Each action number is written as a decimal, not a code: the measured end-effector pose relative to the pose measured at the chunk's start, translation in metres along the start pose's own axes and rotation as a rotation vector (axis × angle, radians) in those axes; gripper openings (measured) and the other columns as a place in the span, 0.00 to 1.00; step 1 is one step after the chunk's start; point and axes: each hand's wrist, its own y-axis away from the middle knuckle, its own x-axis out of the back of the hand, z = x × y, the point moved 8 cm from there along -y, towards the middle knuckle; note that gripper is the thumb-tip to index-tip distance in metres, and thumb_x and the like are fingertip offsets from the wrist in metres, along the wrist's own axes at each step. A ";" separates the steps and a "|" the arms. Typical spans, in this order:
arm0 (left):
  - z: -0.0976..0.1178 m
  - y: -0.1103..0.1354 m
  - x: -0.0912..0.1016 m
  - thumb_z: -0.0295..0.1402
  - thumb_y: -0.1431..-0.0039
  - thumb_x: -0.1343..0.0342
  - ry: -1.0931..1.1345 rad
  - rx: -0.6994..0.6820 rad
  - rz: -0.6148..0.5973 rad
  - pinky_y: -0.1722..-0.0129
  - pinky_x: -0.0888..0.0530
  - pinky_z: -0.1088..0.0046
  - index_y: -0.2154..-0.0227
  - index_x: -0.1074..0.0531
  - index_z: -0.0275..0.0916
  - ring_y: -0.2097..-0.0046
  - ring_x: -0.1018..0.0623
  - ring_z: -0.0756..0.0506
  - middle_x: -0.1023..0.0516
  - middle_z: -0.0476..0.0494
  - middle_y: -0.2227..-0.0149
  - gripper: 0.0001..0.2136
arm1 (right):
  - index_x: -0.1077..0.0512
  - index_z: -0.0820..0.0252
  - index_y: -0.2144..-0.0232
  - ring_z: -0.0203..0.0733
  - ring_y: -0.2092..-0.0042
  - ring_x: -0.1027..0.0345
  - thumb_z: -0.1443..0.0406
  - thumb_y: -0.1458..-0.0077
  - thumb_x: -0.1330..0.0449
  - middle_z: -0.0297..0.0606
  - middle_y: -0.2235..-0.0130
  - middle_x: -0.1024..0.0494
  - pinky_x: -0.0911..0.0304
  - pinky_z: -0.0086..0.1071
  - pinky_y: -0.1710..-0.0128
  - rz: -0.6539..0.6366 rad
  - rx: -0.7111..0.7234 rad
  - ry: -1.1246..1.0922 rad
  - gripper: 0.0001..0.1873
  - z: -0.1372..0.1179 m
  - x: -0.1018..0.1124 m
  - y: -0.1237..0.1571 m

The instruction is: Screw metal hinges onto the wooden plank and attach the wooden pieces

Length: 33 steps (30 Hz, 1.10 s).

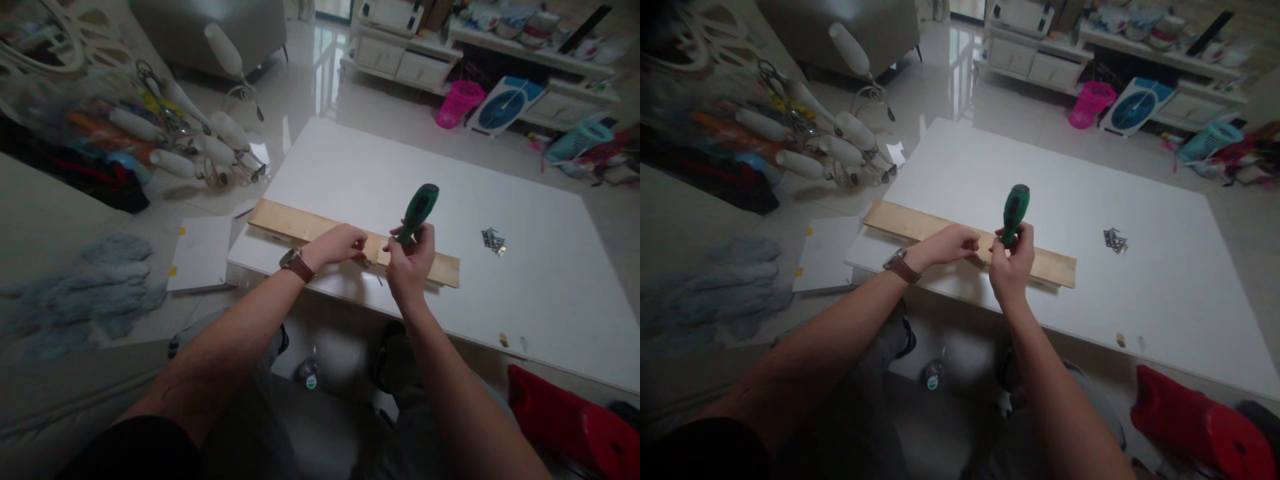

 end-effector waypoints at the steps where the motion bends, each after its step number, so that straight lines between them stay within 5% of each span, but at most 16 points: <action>1: 0.000 0.000 0.000 0.24 0.42 0.35 0.014 0.002 -0.002 0.63 0.33 0.71 0.71 0.21 0.35 0.67 0.24 0.47 0.18 0.45 0.70 0.03 | 0.34 0.52 0.58 0.38 0.64 0.29 0.68 0.45 0.39 0.33 0.61 0.26 0.31 0.34 0.68 0.001 0.002 -0.003 0.12 0.000 0.000 0.000; 13: -0.006 -0.002 -0.002 0.24 0.38 0.37 0.140 0.072 0.027 0.62 0.28 0.71 0.66 0.24 0.34 0.66 0.20 0.47 0.17 0.43 0.68 0.02 | 0.38 0.52 0.71 0.37 0.71 0.45 0.65 0.55 0.39 0.25 0.73 0.39 0.48 0.35 0.69 -0.071 -0.123 0.244 0.10 0.009 -0.002 -0.004; 22: -0.012 -0.004 -0.005 0.21 0.41 0.37 0.173 0.086 0.029 0.66 0.29 0.73 0.71 0.26 0.35 0.70 0.22 0.49 0.20 0.46 0.73 0.06 | 0.39 0.53 0.75 0.39 0.68 0.43 0.62 0.54 0.39 0.26 0.75 0.37 0.51 0.34 0.66 -0.243 -0.259 0.399 0.09 0.027 -0.015 -0.003; 33: 0.007 0.000 0.026 0.25 0.40 0.33 0.186 -0.108 0.286 0.57 0.25 0.69 0.67 0.21 0.36 0.60 0.19 0.46 0.16 0.43 0.63 0.03 | 0.30 0.55 0.75 0.39 0.69 0.40 0.50 0.47 0.35 0.29 0.76 0.32 0.48 0.35 0.67 -0.282 -0.270 0.345 0.17 0.035 -0.016 -0.004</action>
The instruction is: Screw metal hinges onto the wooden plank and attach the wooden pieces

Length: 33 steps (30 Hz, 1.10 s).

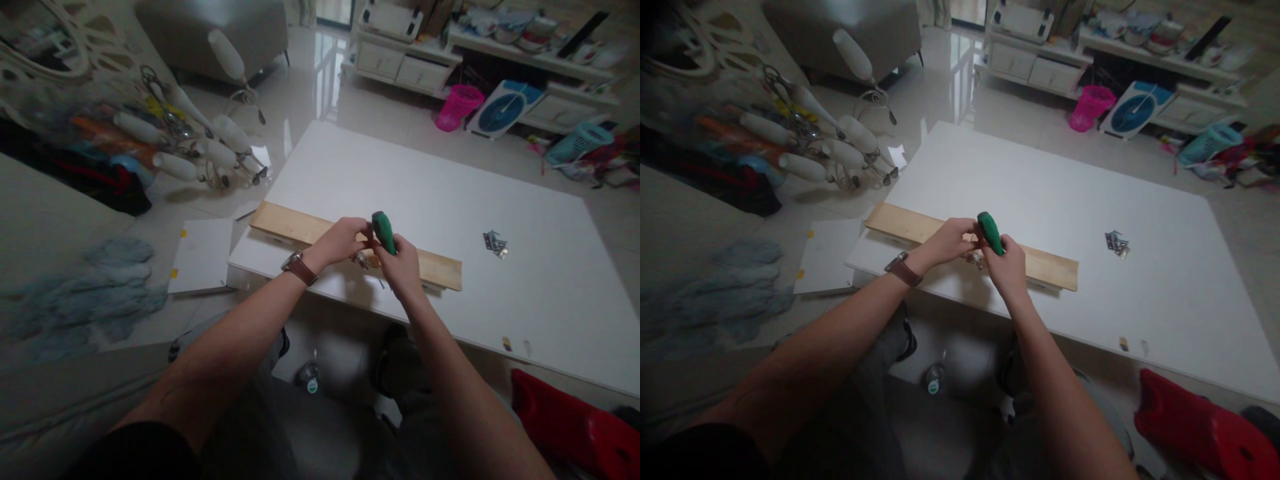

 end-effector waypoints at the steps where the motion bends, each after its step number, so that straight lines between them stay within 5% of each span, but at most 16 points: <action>1: 0.004 0.000 0.002 0.25 0.40 0.33 -0.015 -0.027 0.010 0.56 0.26 0.69 0.68 0.21 0.36 0.60 0.19 0.46 0.16 0.44 0.63 0.03 | 0.28 0.56 0.73 0.40 0.69 0.39 0.50 0.48 0.34 0.30 0.75 0.29 0.46 0.35 0.66 -0.006 -0.012 -0.042 0.17 0.002 0.000 0.000; 9: 0.017 0.004 -0.001 0.26 0.41 0.34 -0.009 -0.074 0.041 0.58 0.27 0.71 0.71 0.24 0.38 0.63 0.20 0.47 0.18 0.47 0.67 0.05 | 0.19 0.60 0.68 0.42 0.66 0.29 0.52 0.53 0.27 0.34 0.71 0.20 0.37 0.38 0.59 -0.033 -0.082 -0.281 0.18 0.015 0.005 0.002; 16: 0.027 0.008 -0.020 0.23 0.44 0.34 0.084 -0.063 0.024 0.61 0.27 0.73 0.62 0.26 0.39 0.63 0.18 0.48 0.16 0.49 0.65 0.10 | 0.19 0.60 0.69 0.45 0.64 0.24 0.57 0.56 0.27 0.38 0.68 0.16 0.31 0.40 0.59 -0.064 -0.085 -0.308 0.14 0.021 0.017 0.008; 25: 0.019 0.002 -0.019 0.21 0.49 0.37 0.002 -0.096 -0.082 0.55 0.24 0.67 0.61 0.24 0.38 0.58 0.20 0.46 0.18 0.45 0.60 0.12 | 0.18 0.59 0.70 0.46 0.67 0.26 0.55 0.53 0.32 0.38 0.71 0.17 0.37 0.39 0.62 -0.041 -0.031 0.132 0.13 0.033 0.057 0.026; 33: -0.004 0.010 -0.036 0.25 0.51 0.31 -0.234 -0.083 -0.345 0.54 0.26 0.66 0.62 0.20 0.37 0.55 0.21 0.42 0.18 0.41 0.57 0.12 | 0.17 0.57 0.67 0.48 0.66 0.23 0.64 0.46 0.38 0.41 0.68 0.14 0.39 0.35 0.65 -0.259 0.155 0.558 0.08 0.084 0.041 0.055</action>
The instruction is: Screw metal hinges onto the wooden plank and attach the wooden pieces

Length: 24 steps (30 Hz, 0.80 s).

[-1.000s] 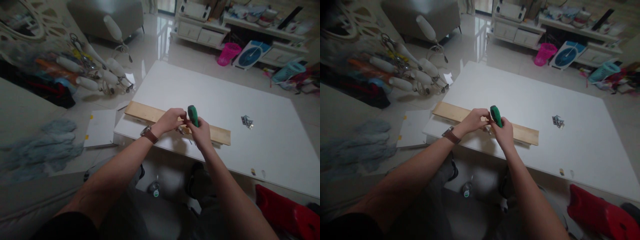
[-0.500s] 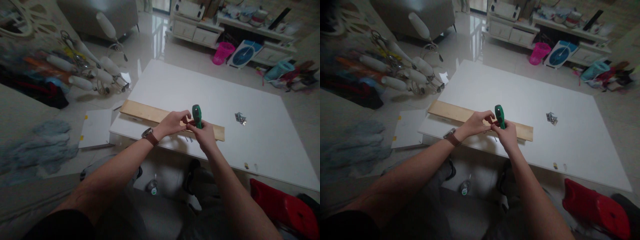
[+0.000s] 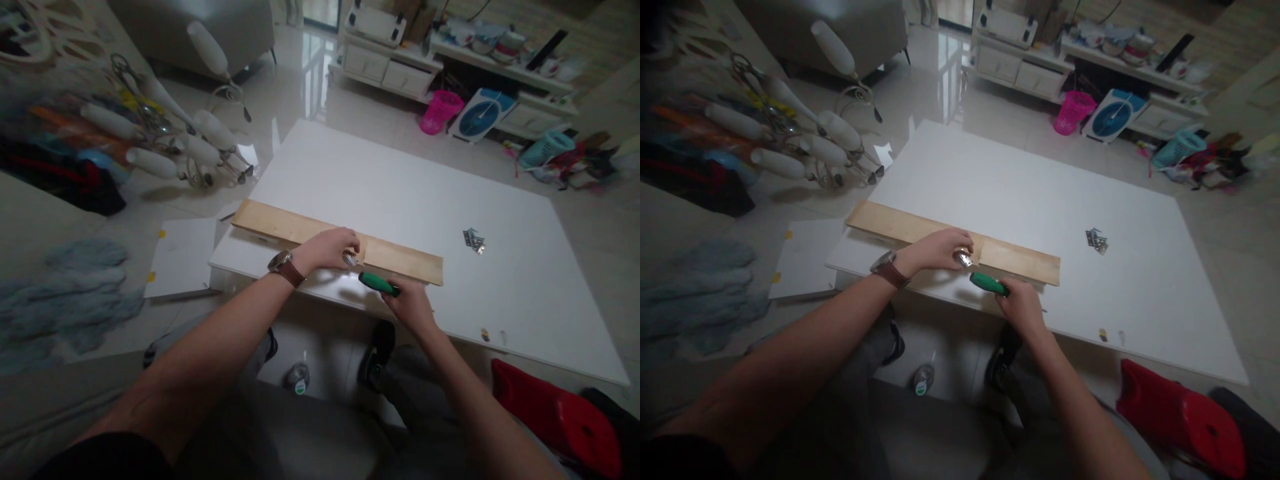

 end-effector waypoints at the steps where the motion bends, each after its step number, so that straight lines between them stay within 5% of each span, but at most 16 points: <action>1: 0.001 0.001 -0.001 0.25 0.51 0.31 -0.010 -0.011 0.002 0.54 0.26 0.67 0.62 0.19 0.38 0.55 0.21 0.42 0.18 0.41 0.57 0.11 | 0.17 0.56 0.66 0.49 0.65 0.22 0.66 0.46 0.38 0.42 0.67 0.14 0.39 0.35 0.65 -0.008 0.028 0.058 0.08 0.003 -0.006 0.002; 9: -0.002 0.004 -0.001 0.22 0.48 0.35 -0.026 -0.045 0.042 0.56 0.27 0.68 0.69 0.18 0.41 0.56 0.20 0.43 0.17 0.42 0.57 0.07 | 0.17 0.51 0.58 0.46 0.63 0.22 0.69 0.42 0.40 0.39 0.56 0.12 0.40 0.33 0.67 -0.021 0.193 0.189 0.14 0.014 -0.027 0.017; 24: -0.005 0.000 0.006 0.25 0.39 0.39 -0.054 0.014 0.095 0.58 0.28 0.68 0.68 0.17 0.40 0.60 0.22 0.45 0.17 0.42 0.63 0.07 | 0.19 0.55 0.60 0.43 0.65 0.26 0.72 0.41 0.44 0.41 0.57 0.14 0.52 0.35 0.69 -0.124 0.148 0.327 0.14 0.004 -0.036 0.008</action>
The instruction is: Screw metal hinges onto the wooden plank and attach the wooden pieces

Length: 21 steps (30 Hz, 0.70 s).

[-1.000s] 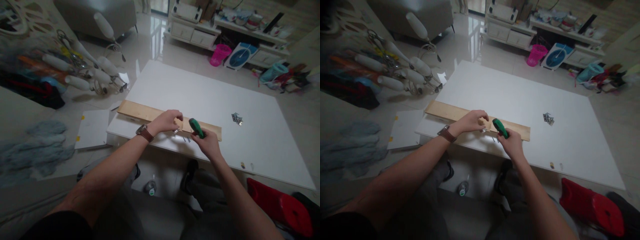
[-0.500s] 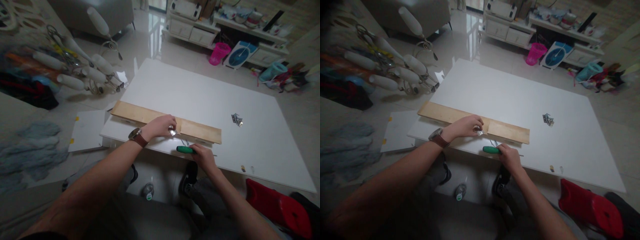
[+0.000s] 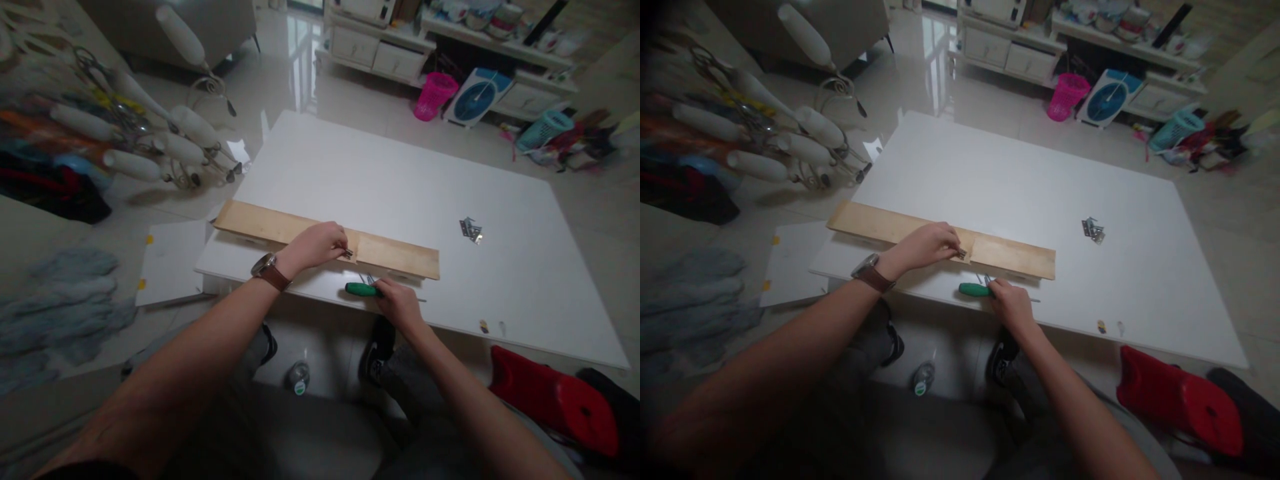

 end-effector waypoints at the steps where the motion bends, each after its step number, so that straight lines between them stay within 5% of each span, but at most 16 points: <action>1: 0.001 0.000 0.002 0.26 0.39 0.38 -0.005 0.004 0.017 0.58 0.28 0.68 0.68 0.17 0.40 0.60 0.22 0.45 0.17 0.43 0.64 0.06 | 0.19 0.54 0.60 0.43 0.65 0.26 0.72 0.41 0.44 0.41 0.57 0.14 0.52 0.35 0.69 -0.005 -0.005 0.008 0.15 -0.001 0.001 -0.001; 7: 0.003 0.001 0.017 0.25 0.39 0.37 -0.009 0.023 0.128 0.56 0.28 0.67 0.68 0.18 0.40 0.57 0.23 0.43 0.19 0.43 0.64 0.05 | 0.19 0.53 0.58 0.43 0.66 0.26 0.70 0.40 0.42 0.40 0.53 0.15 0.51 0.35 0.70 0.030 -0.027 -0.022 0.14 -0.006 0.011 -0.008; 13: 0.001 -0.001 0.027 0.27 0.38 0.36 0.178 0.067 0.244 0.54 0.26 0.66 0.67 0.17 0.40 0.59 0.21 0.46 0.17 0.44 0.65 0.04 | 0.21 0.55 0.65 0.46 0.64 0.25 0.65 0.43 0.41 0.42 0.61 0.17 0.39 0.35 0.65 0.326 0.023 -0.321 0.08 -0.015 0.061 -0.007; 17: -0.002 -0.002 0.020 0.29 0.38 0.34 0.435 0.142 0.253 0.59 0.24 0.69 0.64 0.17 0.38 0.63 0.20 0.48 0.15 0.43 0.64 0.02 | 0.21 0.55 0.67 0.47 0.62 0.25 0.64 0.44 0.40 0.39 0.65 0.18 0.35 0.38 0.61 0.512 -0.025 -0.547 0.06 -0.016 0.097 -0.005; 21: 0.004 -0.003 0.001 0.31 0.39 0.32 0.695 0.153 0.154 0.62 0.22 0.71 0.60 0.18 0.35 0.65 0.18 0.49 0.15 0.42 0.66 0.07 | 0.19 0.56 0.67 0.48 0.63 0.26 0.55 0.43 0.34 0.38 0.67 0.17 0.34 0.40 0.60 0.563 -0.229 -0.709 0.11 -0.007 0.105 -0.012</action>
